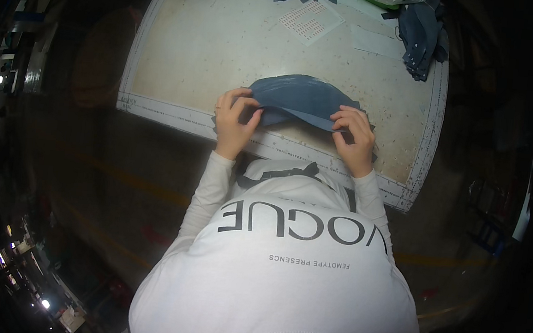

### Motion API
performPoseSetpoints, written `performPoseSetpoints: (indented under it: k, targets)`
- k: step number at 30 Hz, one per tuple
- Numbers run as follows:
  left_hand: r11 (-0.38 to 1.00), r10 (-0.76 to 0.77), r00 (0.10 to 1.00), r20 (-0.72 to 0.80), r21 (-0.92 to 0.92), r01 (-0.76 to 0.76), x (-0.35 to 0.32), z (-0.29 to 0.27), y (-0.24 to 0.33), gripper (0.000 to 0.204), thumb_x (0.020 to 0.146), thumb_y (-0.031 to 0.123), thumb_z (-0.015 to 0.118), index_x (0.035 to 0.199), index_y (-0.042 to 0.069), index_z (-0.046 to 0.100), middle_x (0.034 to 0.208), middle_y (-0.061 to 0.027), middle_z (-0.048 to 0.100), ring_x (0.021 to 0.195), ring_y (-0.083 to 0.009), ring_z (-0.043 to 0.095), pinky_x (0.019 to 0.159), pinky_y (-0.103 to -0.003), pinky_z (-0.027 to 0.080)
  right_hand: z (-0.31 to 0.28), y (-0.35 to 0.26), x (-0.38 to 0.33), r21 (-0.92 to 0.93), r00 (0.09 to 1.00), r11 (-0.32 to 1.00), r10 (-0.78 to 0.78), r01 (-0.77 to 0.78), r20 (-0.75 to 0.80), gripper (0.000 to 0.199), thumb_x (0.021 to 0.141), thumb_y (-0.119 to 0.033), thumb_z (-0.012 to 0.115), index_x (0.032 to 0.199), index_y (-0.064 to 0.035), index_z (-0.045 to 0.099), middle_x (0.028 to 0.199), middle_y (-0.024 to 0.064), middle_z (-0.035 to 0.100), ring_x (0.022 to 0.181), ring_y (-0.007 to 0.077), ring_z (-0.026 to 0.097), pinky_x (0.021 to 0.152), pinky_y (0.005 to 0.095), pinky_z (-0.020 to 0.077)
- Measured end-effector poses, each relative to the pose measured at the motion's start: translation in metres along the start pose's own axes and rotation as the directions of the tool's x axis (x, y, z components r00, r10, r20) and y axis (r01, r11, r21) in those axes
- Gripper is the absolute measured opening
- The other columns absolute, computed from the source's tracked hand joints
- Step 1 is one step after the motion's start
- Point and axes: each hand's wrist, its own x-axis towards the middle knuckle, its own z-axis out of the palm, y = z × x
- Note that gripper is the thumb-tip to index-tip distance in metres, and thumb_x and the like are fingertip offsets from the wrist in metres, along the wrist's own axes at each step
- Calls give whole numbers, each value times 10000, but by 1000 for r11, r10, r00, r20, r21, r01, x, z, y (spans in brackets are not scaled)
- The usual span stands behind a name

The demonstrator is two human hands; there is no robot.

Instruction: The person walks to a work table and begins stacking gray fabric pieces. They repeatedly pick up individual pieces, align them, and place them into a growing stack on the table. The task continues with consistent hand movements and no tools used.

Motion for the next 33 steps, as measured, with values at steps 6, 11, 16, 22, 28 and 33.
performPoseSetpoints:
  k: [6,11,16,22,28,33]
  targets:
    - [804,-74,780,621,-426,415,4,-49,-9,148,772,-6,693,867,33,586,927,-55,658,874,-148,606,841,-288,457,-16,-8,-14,285,928,915,190,-286,319,141,701,56,641,822,-7,607,819,70,668,761,178,657,717,268,517]
    - [865,-148,816,559,-326,381,4,-46,7,151,829,38,688,954,30,605,830,-51,661,766,-114,611,730,-267,491,-24,-3,-11,251,908,894,294,-372,300,128,778,-62,743,847,-30,640,799,25,671,743,108,633,676,223,474]
    - [954,-116,964,240,-243,175,20,-11,21,193,837,28,683,1023,42,634,786,-54,625,769,-100,589,714,-241,465,-18,10,11,86,962,960,259,-267,92,162,797,-50,703,953,-43,660,887,57,686,776,161,649,699,261,492]
    - [999,26,987,158,-22,-23,31,14,18,306,781,58,717,1082,76,666,864,-114,623,742,-259,607,693,-335,496,-2,20,18,-111,980,975,190,-195,-53,210,817,-43,667,1026,-50,666,944,110,668,835,253,657,738,322,511]
    - [996,60,989,136,51,-68,26,20,12,368,759,84,738,1121,95,672,1010,-103,576,907,-282,561,790,-358,474,4,27,13,-178,978,964,177,-196,-114,274,808,-67,681,1082,-60,670,914,112,624,831,273,634,734,353,498]
    - [996,68,988,140,40,-75,24,20,12,411,739,137,756,1138,120,659,1061,-72,562,934,-266,533,826,-375,446,0,27,7,-359,990,925,85,-120,-112,283,793,-70,697,1073,-52,668,910,85,596,900,253,589,783,343,473]
